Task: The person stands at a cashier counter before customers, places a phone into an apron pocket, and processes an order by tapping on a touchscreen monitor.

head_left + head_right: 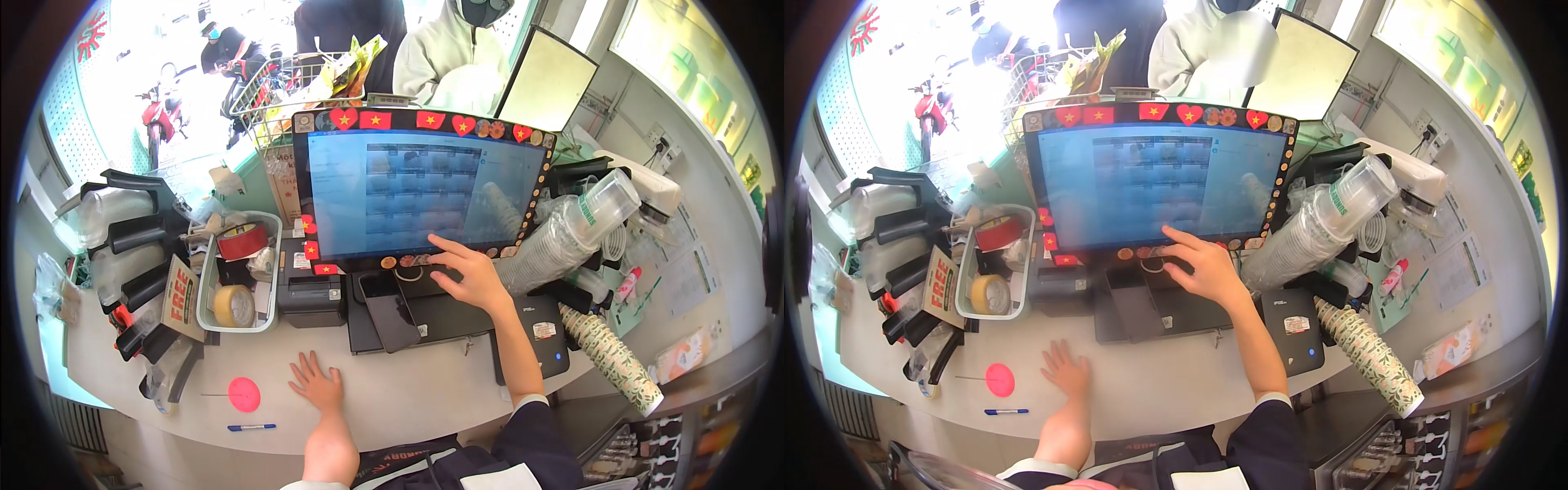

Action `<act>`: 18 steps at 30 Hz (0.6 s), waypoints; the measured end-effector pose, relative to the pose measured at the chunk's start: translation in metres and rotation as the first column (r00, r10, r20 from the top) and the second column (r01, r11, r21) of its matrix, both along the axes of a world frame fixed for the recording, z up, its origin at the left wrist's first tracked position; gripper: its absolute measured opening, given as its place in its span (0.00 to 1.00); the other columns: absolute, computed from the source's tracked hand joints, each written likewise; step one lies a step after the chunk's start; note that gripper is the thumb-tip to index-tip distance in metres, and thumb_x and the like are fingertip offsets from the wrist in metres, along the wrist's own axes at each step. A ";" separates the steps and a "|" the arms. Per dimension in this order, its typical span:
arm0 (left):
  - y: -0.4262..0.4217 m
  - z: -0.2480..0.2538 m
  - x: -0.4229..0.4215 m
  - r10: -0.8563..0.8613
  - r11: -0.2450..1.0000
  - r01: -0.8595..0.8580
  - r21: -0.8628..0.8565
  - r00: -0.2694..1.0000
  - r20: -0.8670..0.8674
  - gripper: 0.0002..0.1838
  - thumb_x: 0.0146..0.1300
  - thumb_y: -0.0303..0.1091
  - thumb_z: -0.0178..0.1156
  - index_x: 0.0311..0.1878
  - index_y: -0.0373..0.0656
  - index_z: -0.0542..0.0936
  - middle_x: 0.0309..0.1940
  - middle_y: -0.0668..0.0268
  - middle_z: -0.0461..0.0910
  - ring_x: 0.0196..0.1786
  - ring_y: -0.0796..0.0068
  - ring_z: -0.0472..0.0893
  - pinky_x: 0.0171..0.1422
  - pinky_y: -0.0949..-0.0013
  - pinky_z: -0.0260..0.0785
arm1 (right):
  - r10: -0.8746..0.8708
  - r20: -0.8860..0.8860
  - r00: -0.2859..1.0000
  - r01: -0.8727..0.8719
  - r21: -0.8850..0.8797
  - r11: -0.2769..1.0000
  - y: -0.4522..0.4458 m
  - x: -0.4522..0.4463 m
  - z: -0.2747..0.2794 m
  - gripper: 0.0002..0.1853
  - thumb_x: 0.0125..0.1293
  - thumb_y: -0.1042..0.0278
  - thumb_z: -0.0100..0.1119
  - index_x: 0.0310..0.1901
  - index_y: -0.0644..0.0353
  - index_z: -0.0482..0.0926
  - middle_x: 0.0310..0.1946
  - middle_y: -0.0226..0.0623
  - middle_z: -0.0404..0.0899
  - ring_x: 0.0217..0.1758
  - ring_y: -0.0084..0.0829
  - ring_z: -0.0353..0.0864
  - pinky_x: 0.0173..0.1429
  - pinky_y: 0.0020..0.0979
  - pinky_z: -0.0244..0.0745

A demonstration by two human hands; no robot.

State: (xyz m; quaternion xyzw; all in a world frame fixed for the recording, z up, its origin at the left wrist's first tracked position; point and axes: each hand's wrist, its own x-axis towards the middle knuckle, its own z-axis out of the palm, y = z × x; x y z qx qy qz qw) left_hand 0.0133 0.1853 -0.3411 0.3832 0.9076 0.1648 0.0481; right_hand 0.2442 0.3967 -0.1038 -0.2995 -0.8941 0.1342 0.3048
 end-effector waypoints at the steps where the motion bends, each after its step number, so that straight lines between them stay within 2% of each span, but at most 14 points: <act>1: -0.001 0.000 0.000 -0.001 1.000 0.001 0.006 1.000 0.006 0.33 0.51 0.44 0.51 0.64 0.55 0.63 0.69 0.70 0.54 0.72 0.59 0.47 0.70 0.42 0.33 | 0.000 0.038 0.999 0.004 -0.092 0.996 -0.002 -0.002 0.003 0.17 0.51 0.72 0.64 0.44 0.59 0.78 0.64 0.43 0.62 0.50 0.36 0.78 0.45 0.29 0.76; 4: -0.002 0.000 -0.001 -0.005 1.000 0.004 0.015 1.000 0.019 0.33 0.51 0.44 0.51 0.64 0.55 0.63 0.69 0.70 0.54 0.72 0.59 0.47 0.70 0.42 0.32 | -0.181 -0.187 0.965 0.192 0.042 0.980 -0.015 -0.015 0.015 0.13 0.50 0.70 0.64 0.40 0.58 0.79 0.60 0.38 0.68 0.40 0.33 0.82 0.39 0.28 0.75; 5: -0.002 -0.001 -0.001 -0.007 1.000 0.007 0.014 1.000 0.021 0.33 0.51 0.44 0.51 0.64 0.55 0.63 0.69 0.70 0.54 0.72 0.59 0.47 0.70 0.42 0.32 | -0.155 -0.180 0.971 0.170 0.076 0.982 -0.015 -0.015 0.015 0.13 0.50 0.71 0.64 0.39 0.58 0.79 0.60 0.38 0.68 0.42 0.33 0.81 0.39 0.28 0.75; 8: -0.001 0.001 -0.001 -0.006 1.000 0.006 0.007 1.000 0.030 0.33 0.51 0.44 0.51 0.64 0.55 0.63 0.69 0.70 0.54 0.72 0.59 0.47 0.70 0.42 0.32 | 0.043 -0.010 0.999 -0.040 0.198 0.979 -0.002 -0.008 0.005 0.15 0.50 0.71 0.63 0.42 0.58 0.78 0.62 0.40 0.66 0.44 0.33 0.81 0.40 0.28 0.76; 11: -0.001 -0.003 -0.001 -0.001 1.000 0.002 -0.004 1.000 0.010 0.33 0.51 0.44 0.51 0.64 0.56 0.63 0.69 0.70 0.54 0.72 0.59 0.47 0.70 0.42 0.33 | -0.030 -0.076 0.997 0.033 0.030 0.999 0.001 -0.007 0.002 0.17 0.50 0.72 0.63 0.44 0.58 0.77 0.63 0.40 0.64 0.47 0.34 0.80 0.42 0.29 0.76; 14: 0.000 -0.002 -0.001 0.002 1.000 -0.002 -0.012 1.000 0.004 0.33 0.51 0.45 0.51 0.64 0.56 0.63 0.69 0.70 0.54 0.72 0.59 0.47 0.70 0.42 0.33 | -0.171 -0.215 0.961 0.197 0.105 0.975 -0.007 -0.016 0.014 0.16 0.51 0.71 0.63 0.43 0.59 0.78 0.61 0.39 0.67 0.47 0.34 0.80 0.43 0.29 0.76; 15: 0.000 -0.001 -0.001 0.004 1.000 -0.004 -0.014 1.000 0.008 0.33 0.51 0.45 0.51 0.64 0.56 0.63 0.69 0.70 0.54 0.72 0.59 0.47 0.70 0.42 0.33 | -0.117 -0.217 0.969 0.141 0.095 0.985 -0.005 -0.017 0.012 0.15 0.51 0.71 0.62 0.43 0.59 0.77 0.60 0.36 0.68 0.42 0.32 0.82 0.40 0.27 0.77; 18: 0.001 0.000 -0.001 0.004 1.000 -0.004 -0.014 1.000 -0.001 0.33 0.51 0.45 0.51 0.64 0.56 0.63 0.69 0.70 0.53 0.72 0.59 0.47 0.70 0.42 0.33 | -0.207 -0.139 0.968 0.208 -0.013 0.978 -0.009 -0.017 0.013 0.13 0.52 0.70 0.62 0.41 0.59 0.78 0.60 0.35 0.69 0.34 0.29 0.83 0.36 0.25 0.76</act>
